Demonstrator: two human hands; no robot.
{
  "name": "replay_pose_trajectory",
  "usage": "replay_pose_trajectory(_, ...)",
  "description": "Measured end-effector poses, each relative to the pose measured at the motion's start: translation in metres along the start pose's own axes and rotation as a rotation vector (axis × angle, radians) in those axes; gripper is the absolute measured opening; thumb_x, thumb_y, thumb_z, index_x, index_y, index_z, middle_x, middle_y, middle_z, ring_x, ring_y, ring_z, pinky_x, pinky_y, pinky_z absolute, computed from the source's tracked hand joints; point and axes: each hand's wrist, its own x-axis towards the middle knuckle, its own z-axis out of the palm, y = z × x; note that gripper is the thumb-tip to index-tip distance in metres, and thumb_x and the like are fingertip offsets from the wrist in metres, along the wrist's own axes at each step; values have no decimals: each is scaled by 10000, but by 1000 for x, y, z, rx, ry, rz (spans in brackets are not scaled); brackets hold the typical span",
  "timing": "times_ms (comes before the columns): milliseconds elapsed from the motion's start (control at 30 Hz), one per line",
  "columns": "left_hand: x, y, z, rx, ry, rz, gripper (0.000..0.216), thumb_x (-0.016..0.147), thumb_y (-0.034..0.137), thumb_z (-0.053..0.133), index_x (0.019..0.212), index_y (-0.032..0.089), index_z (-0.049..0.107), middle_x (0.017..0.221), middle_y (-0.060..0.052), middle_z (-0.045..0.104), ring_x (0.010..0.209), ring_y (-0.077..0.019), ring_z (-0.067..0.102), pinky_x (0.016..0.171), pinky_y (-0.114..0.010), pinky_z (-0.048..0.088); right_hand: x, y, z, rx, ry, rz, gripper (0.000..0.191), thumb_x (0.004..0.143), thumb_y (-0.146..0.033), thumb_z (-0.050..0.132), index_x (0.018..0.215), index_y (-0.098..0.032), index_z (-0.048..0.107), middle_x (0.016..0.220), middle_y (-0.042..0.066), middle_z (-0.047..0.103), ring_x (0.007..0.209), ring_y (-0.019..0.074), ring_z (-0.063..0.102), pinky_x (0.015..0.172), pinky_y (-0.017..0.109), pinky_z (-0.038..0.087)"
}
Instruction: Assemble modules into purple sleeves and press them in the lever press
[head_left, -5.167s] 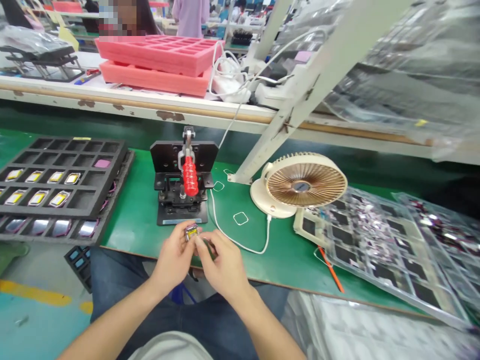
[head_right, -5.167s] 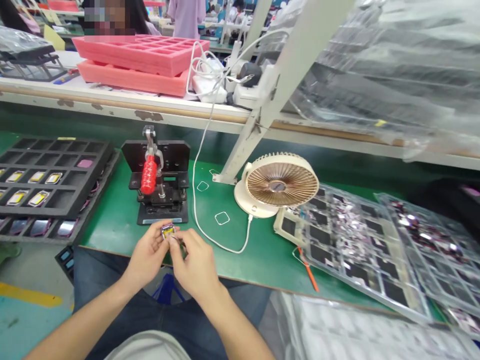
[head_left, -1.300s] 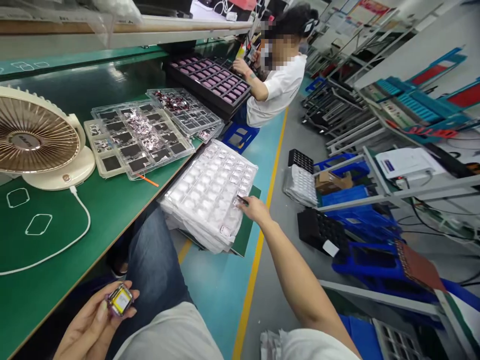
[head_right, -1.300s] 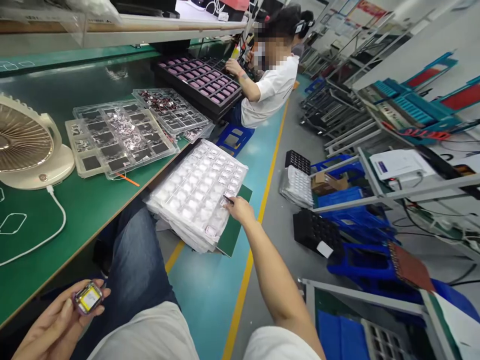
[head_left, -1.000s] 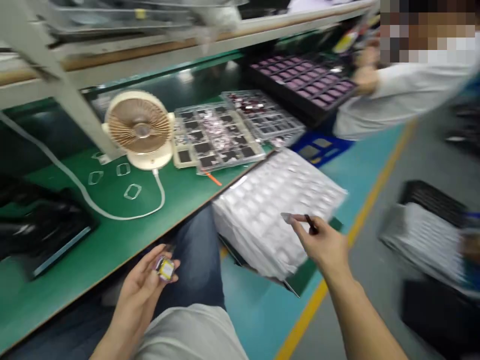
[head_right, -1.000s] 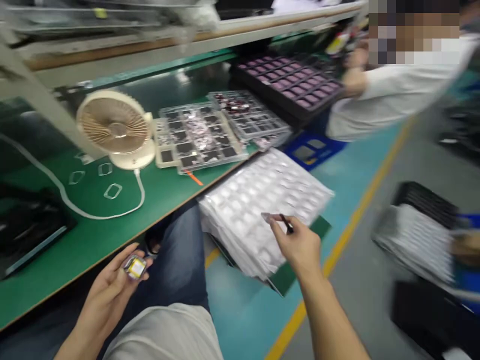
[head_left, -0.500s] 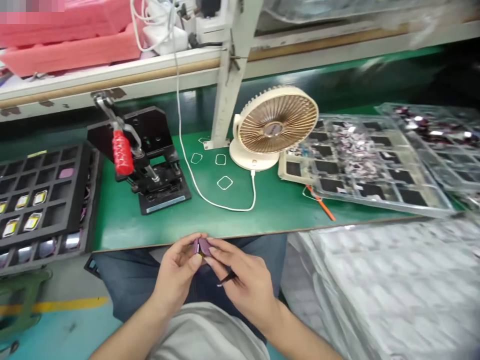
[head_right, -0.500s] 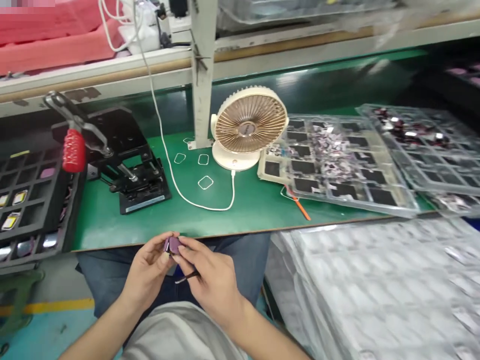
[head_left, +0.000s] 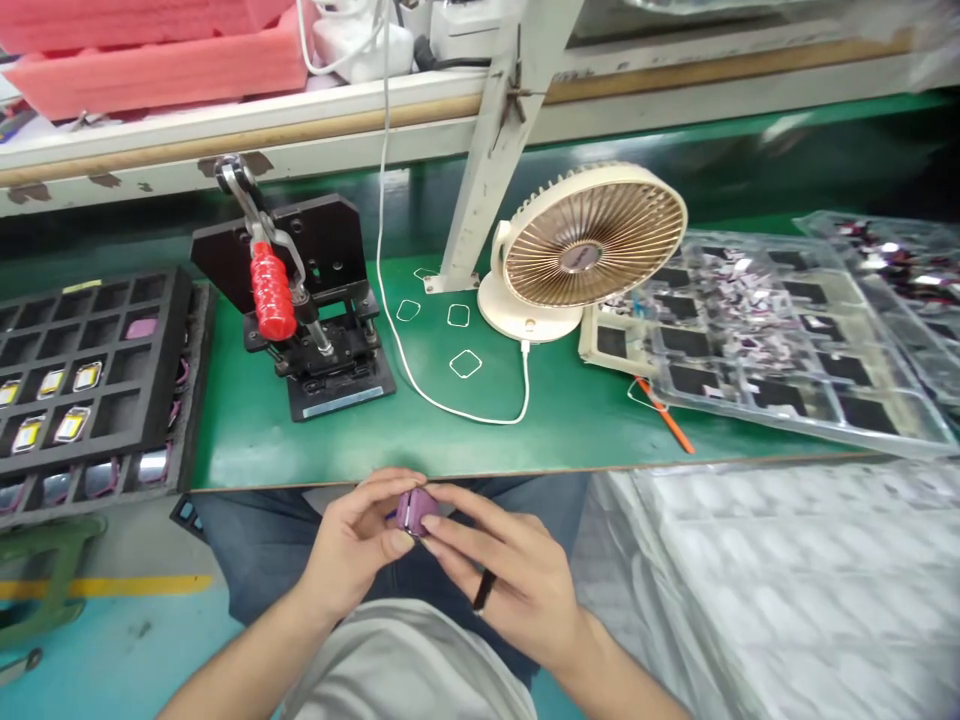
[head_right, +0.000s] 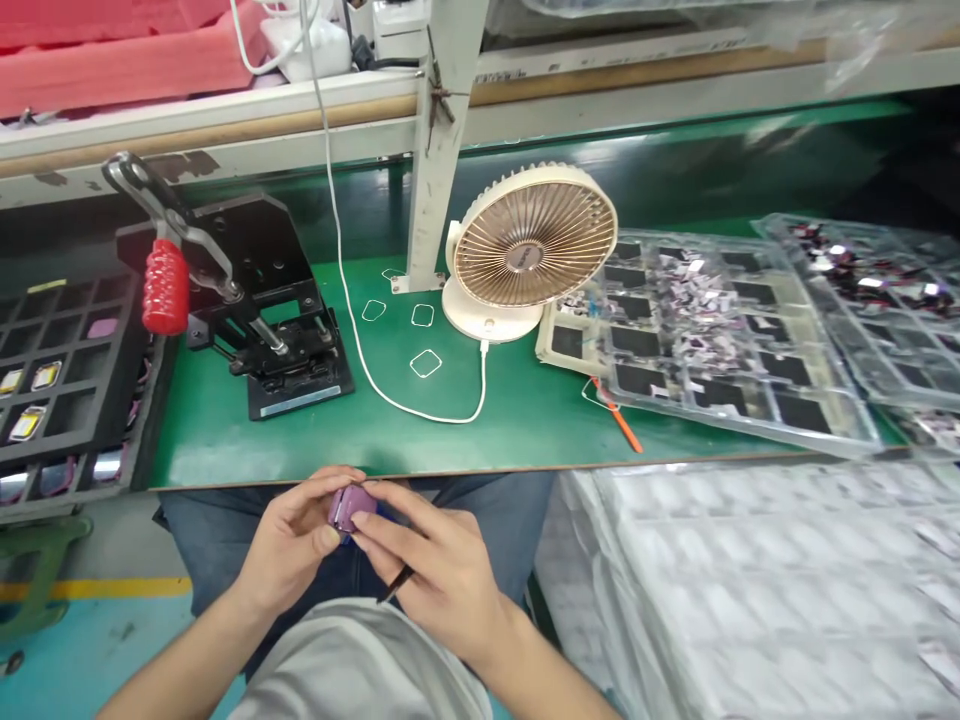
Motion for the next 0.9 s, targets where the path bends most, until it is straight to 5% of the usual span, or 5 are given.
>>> replay_pose_trajectory(400,0,2,-2,11,9,0,441,801,332,941,1226,288,833,1294,-132,719,1232,-317,690,1097,-461,550,-7,5,1,-43,-56,-70,352,999,-149,690,1309,-308,747,1372,86,743,841,148,799,656,243,609)
replay_pose_trajectory(700,-4,0,0,23,66,23,396,839,354,905,1224,295,835,1354,-142,709,1268,-338,672,1062,-472,583,-19,6,16,-163,-157,-133,529,981,-66,492,1468,-216,634,1551,192,597,898,221,785,688,355,623)
replay_pose_trajectory(767,-5,0,4,21,141,-4,407,851,404,892,1229,268,832,1347,-143,721,1213,-308,700,1030,-411,590,-18,6,23,-167,-117,-118,499,996,-61,505,1454,-214,630,1515,184,630,881,209,782,693,341,621)
replay_pose_trajectory(900,-4,2,8,-33,319,-113,305,859,401,886,1112,235,856,1014,-93,815,888,-206,754,844,-313,606,-7,1,32,-84,-6,96,348,1018,-264,687,1355,-210,620,1273,151,727,1016,242,767,765,325,628)
